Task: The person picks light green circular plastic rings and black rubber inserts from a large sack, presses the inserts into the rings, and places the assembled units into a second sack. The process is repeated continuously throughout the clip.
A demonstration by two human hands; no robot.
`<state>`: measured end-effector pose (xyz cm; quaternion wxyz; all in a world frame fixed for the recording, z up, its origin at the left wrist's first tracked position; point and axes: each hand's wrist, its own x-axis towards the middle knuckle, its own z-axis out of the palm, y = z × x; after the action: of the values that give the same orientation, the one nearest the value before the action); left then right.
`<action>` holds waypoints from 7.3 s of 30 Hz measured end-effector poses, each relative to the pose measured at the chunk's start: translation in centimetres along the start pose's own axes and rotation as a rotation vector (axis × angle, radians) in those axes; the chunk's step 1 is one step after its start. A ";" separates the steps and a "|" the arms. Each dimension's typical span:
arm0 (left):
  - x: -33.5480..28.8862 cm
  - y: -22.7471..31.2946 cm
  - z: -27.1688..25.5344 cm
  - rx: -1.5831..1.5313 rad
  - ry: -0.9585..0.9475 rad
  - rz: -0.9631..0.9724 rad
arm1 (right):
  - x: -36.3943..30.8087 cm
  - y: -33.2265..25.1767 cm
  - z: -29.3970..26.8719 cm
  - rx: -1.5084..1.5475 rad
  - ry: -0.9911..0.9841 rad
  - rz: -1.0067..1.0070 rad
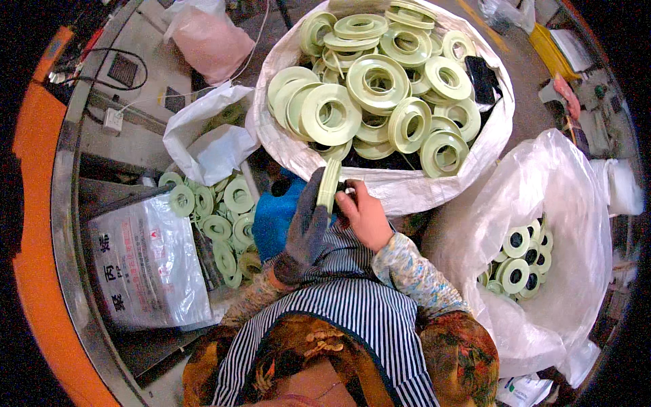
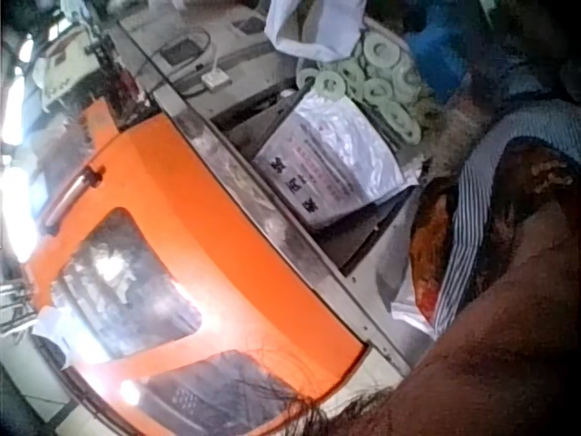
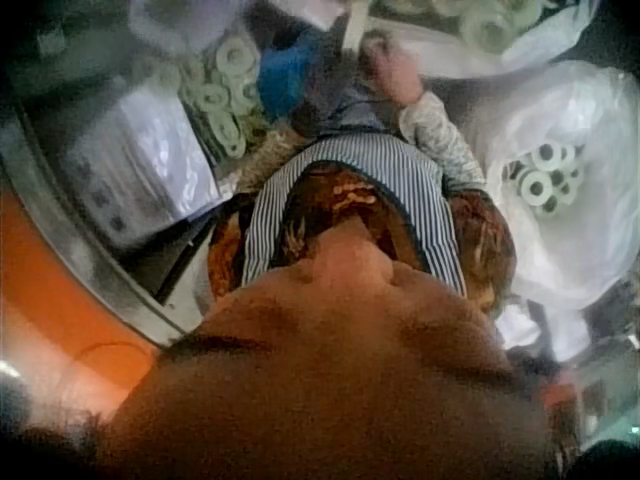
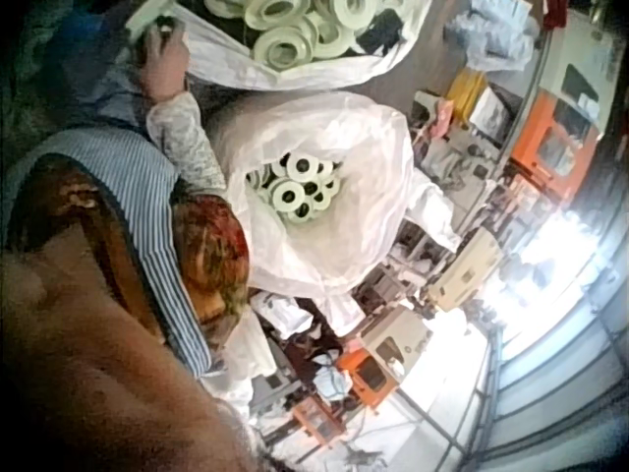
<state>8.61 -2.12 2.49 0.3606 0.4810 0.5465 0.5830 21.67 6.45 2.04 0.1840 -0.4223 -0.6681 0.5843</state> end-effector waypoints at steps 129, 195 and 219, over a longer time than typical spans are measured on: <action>-1.9 1.4 -2.0 -0.029 -0.096 -0.213 | -0.8 0.7 0.1 -0.470 -0.024 -0.568; 1.3 -1.3 -2.8 -0.700 0.091 -0.153 | 1.1 -1.5 -1.3 -0.440 0.113 -0.518; 0.1 -1.9 -3.0 0.098 -0.039 0.055 | 0.5 -3.5 -2.9 -0.590 -0.031 -0.628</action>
<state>5.54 -2.65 0.81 0.3311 0.5243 0.5537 0.5558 22.25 8.80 5.91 0.2140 -0.2243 -0.9054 0.2901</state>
